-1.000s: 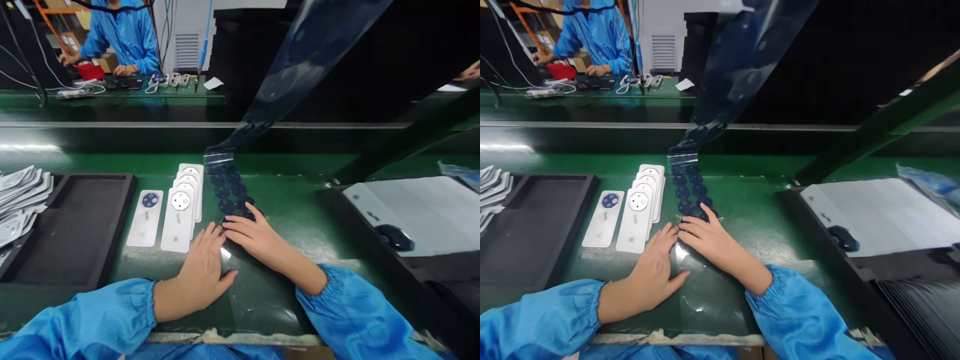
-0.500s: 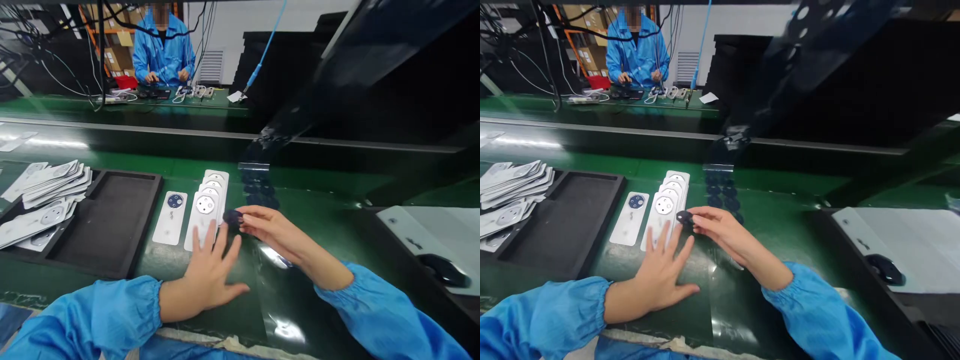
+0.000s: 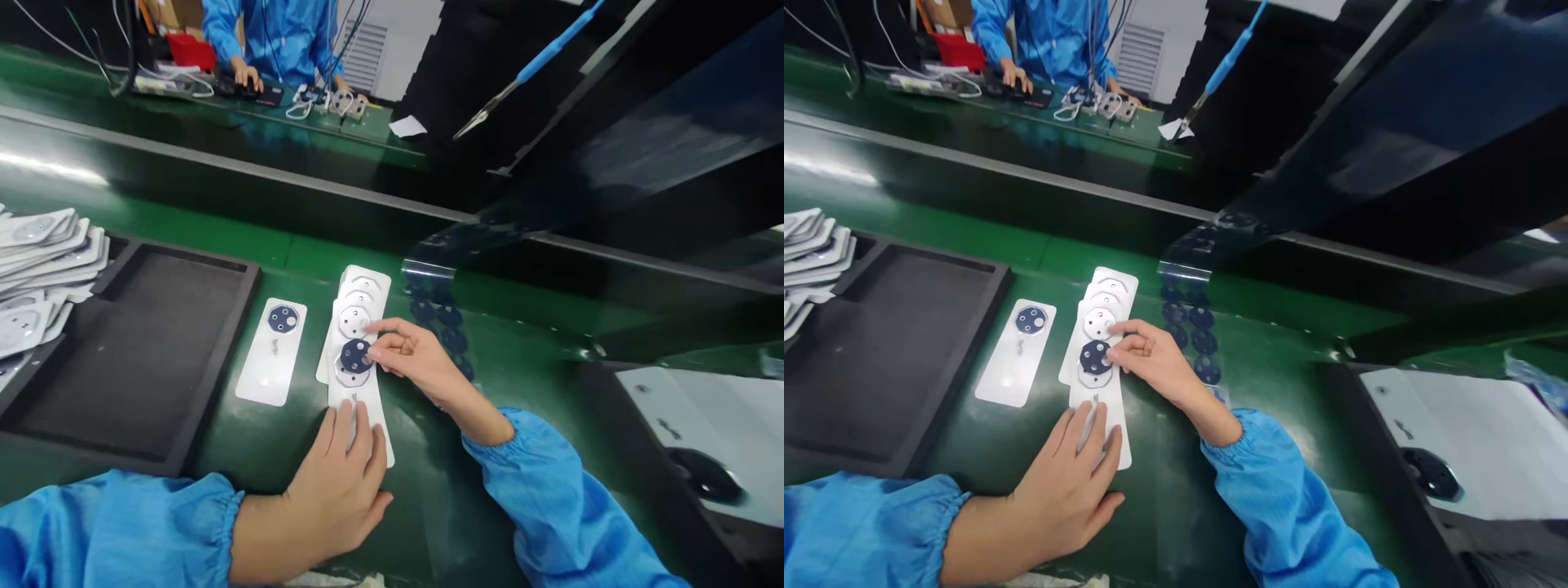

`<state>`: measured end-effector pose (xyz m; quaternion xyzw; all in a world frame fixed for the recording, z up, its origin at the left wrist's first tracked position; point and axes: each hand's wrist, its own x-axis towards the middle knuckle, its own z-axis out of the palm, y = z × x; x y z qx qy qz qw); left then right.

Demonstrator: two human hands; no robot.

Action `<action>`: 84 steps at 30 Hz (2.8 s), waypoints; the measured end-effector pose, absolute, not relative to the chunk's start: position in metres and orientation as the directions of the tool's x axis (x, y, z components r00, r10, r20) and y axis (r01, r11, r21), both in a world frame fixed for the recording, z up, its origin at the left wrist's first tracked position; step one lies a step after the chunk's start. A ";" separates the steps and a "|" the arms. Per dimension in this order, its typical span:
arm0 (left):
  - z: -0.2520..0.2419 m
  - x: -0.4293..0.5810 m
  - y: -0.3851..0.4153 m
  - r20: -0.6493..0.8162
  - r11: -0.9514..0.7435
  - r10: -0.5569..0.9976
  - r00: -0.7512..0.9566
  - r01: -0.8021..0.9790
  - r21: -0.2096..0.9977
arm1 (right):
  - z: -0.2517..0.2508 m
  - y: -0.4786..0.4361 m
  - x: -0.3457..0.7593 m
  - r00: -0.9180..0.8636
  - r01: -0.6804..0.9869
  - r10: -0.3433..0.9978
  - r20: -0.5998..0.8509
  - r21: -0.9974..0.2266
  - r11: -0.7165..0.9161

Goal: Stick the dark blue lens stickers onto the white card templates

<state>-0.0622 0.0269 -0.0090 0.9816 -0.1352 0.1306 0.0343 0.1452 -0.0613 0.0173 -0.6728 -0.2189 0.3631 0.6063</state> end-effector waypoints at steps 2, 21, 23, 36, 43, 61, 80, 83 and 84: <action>-0.010 -0.061 0.027 0.290 -0.949 -0.292 0.912 -0.313 0.030 | 0.015 -0.066 0.147 0.632 -0.115 0.739 -0.231 -0.972 -0.205; -0.005 -0.060 0.022 0.498 -0.922 -0.362 0.788 -0.381 -0.069 | 0.015 -0.085 0.133 0.536 -0.231 0.710 -0.456 -0.889 -0.396; -0.005 -0.060 0.022 0.494 -0.924 -0.360 0.792 -0.377 -0.069 | 0.015 -0.085 0.132 0.546 -0.211 0.707 -0.450 -0.890 -0.404; -0.003 -0.060 0.022 0.448 -0.928 -0.352 0.822 -0.367 -0.057 | 0.014 -0.085 0.127 0.607 -0.164 0.668 -0.430 -0.891 -0.424; 0.000 -0.058 0.024 0.448 -0.928 -0.354 0.821 -0.367 -0.060 | 0.014 -0.085 0.125 0.626 -0.129 0.662 -0.412 -0.892 -0.434; -0.002 -0.059 0.023 0.440 -0.932 -0.353 0.826 -0.354 -0.082 | 0.014 -0.087 0.125 0.618 -0.086 0.676 -0.401 -0.889 -0.449; -0.007 -0.061 0.023 0.457 -0.922 -0.375 0.806 -0.377 -0.092 | 0.013 -0.091 0.102 0.561 0.824 0.819 0.118 -0.177 -0.539; -0.008 -0.060 0.023 0.466 -0.921 -0.380 0.799 -0.373 -0.113 | 0.012 -0.090 0.101 0.623 0.754 0.782 0.008 -0.270 -0.598; -0.008 -0.060 0.023 0.473 -0.922 -0.379 0.795 -0.369 -0.118 | 0.013 -0.090 0.100 0.653 0.722 0.757 -0.018 -0.290 -0.629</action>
